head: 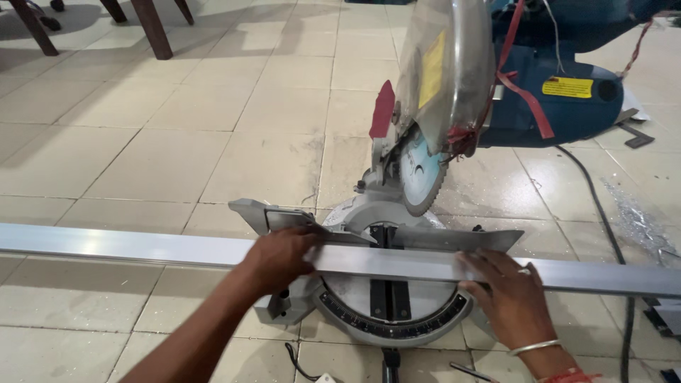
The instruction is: The person measures a long aluminum profile with a tape measure against the miter saw fence, marks it with a pencil, and positions it under the saw blade. They lower the miter saw to cut the profile, then reposition the remaining length and repeat measuring and marking for another cut.
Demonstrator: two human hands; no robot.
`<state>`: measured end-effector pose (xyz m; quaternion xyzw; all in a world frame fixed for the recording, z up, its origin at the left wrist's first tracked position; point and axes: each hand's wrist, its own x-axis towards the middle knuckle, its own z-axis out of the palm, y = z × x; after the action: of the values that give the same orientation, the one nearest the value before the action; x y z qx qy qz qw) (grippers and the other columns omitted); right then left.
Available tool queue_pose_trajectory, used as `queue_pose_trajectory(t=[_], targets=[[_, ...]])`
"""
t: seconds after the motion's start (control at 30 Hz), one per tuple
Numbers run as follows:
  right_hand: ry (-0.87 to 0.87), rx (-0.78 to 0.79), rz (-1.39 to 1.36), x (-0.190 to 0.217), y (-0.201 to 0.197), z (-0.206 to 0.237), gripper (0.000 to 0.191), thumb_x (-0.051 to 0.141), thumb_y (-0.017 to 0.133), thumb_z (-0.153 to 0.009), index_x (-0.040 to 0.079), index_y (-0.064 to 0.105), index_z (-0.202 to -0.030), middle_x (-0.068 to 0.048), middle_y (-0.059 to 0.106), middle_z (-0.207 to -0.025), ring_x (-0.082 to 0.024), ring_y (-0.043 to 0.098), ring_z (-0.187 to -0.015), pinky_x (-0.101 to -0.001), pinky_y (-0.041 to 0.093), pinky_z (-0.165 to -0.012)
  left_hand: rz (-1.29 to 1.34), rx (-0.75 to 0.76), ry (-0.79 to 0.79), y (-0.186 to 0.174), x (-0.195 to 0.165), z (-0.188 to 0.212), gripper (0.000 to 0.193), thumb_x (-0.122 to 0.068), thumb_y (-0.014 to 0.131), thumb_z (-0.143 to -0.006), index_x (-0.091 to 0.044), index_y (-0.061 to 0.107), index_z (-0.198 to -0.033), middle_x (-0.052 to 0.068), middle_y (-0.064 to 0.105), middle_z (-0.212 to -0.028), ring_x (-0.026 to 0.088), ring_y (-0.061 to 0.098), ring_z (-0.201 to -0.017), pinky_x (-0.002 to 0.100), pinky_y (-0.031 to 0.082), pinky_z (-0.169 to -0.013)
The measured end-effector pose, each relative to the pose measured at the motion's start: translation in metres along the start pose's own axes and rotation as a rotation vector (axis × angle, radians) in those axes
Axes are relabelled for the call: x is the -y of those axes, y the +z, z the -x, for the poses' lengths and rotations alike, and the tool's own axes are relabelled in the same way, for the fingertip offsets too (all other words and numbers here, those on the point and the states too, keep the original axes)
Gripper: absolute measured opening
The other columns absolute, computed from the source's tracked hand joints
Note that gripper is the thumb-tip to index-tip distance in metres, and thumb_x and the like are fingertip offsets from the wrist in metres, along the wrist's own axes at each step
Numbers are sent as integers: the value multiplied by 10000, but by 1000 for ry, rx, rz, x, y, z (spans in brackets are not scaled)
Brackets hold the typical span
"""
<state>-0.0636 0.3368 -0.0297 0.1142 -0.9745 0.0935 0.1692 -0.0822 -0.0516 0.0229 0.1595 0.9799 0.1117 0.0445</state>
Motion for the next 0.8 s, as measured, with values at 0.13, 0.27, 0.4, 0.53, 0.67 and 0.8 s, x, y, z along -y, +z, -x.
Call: queue_pose_trajectory(t=[0.13, 0.27, 0.4, 0.53, 0.67, 0.8], targets=[[77, 11, 68, -34, -3, 0, 524, 512, 624, -844, 409, 617, -1358, -2, 610, -1396, -228, 607, -1248, -597, 371, -1086, 6, -76, 76, 8, -26, -14, 516, -249, 757, -849, -154, 613, -1335, 92, 665, -1284, 304, 615, -1201, 435, 506, -1003], [104, 36, 55, -47, -3, 0, 528, 541, 632, -837, 453, 612, -1357, 27, 609, -1396, -233, 609, -1241, -603, 381, -1043, 24, -93, 69, 13, -36, -17, 473, -256, 739, -867, -182, 644, -1325, 83, 643, -1322, 302, 605, -1207, 428, 490, -1026], [172, 88, 85, -51, -4, 1, 527, 544, 621, -835, 489, 600, -1359, 71, 612, -1410, -186, 647, -1199, -549, 421, -1017, 77, -208, 149, 21, -32, -14, 408, -211, 729, -867, -136, 683, -1265, 83, 644, -1322, 298, 606, -1207, 419, 502, -991], [105, 9, 107, -49, 2, 3, 522, 521, 632, -838, 455, 622, -1355, 41, 630, -1373, -203, 635, -1210, -558, 417, -973, 89, -216, 142, 24, -28, -13, 412, -209, 729, -850, -134, 694, -1254, 83, 656, -1274, 303, 606, -1186, 423, 504, -980], [95, -25, 90, -47, 7, 4, 493, 468, 632, -823, 443, 642, -1315, 66, 641, -1381, -167, 656, -1198, -512, 447, -964, 68, -128, 70, 20, -29, -16, 412, -224, 730, -858, -155, 688, -1263, 81, 641, -1281, 299, 615, -1171, 424, 506, -988], [79, -1, 142, -43, 8, 3, 487, 503, 633, -838, 442, 643, -1321, 32, 615, -1395, -191, 634, -1194, -540, 421, -968, 78, -118, 35, 16, -25, -13, 400, -220, 735, -849, -171, 698, -1244, 52, 646, -1269, 284, 614, -1185, 418, 507, -982]])
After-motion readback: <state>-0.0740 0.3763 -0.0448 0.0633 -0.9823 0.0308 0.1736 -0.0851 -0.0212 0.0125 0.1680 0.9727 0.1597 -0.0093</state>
